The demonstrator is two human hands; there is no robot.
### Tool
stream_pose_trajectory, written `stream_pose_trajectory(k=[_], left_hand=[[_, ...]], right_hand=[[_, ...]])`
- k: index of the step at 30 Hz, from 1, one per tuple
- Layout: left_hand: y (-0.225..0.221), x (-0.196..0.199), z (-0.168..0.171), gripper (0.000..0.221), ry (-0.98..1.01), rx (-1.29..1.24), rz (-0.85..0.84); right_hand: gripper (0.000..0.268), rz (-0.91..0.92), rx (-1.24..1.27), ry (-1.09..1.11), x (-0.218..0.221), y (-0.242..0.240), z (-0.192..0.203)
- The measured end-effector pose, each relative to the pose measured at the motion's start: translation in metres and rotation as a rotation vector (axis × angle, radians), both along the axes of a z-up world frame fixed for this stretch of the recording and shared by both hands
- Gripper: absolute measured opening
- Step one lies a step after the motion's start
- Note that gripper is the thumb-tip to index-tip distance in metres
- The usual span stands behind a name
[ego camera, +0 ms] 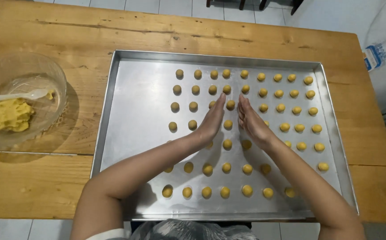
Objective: Arranging and aligning small dough balls into neat rows on a metal baking tray for baking.
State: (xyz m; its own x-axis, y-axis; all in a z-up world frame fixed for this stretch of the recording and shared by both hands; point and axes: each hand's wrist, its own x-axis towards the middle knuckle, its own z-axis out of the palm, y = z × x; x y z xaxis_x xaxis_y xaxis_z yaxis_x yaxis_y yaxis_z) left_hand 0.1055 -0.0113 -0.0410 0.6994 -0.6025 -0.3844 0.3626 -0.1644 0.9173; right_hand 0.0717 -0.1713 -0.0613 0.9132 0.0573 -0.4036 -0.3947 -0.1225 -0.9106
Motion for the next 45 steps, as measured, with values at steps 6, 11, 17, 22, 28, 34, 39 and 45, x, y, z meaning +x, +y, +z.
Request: stream_pose_trajectory(k=[6,11,17,22,28,34,39,45], left_hand=[[-0.005,-0.006,0.005,0.096,0.039,-0.001,-0.009],[-0.004,-0.008,0.006,0.094,0.029,-0.051,0.018],[-0.004,-0.009,0.003,0.095,0.022,-0.067,0.041],[-0.001,-0.011,0.008,0.093,0.028,-0.075,0.053],[-0.002,-0.008,-0.002,0.094,0.032,-0.062,0.047],[0.012,-0.012,0.012,0.094,0.048,-0.069,0.013],[0.023,-0.022,0.010,0.096,0.012,-0.051,-0.019],[0.025,-0.030,0.013,0.090,0.057,-0.066,-0.076]], right_hand=[[0.088,0.029,-0.012,0.034,0.001,0.000,-0.013],[0.088,0.044,-0.026,0.032,-0.003,0.004,-0.013],[0.090,0.047,-0.048,0.022,-0.008,0.008,-0.011],[0.089,0.053,-0.065,0.016,-0.012,0.014,-0.002],[0.087,0.059,-0.070,0.051,-0.010,0.012,0.002],[0.104,0.004,-0.036,-0.077,-0.018,-0.012,0.032],[0.106,0.062,-0.029,-0.270,-0.038,-0.027,0.059],[0.092,0.213,-0.111,0.034,-0.044,-0.022,0.027]])
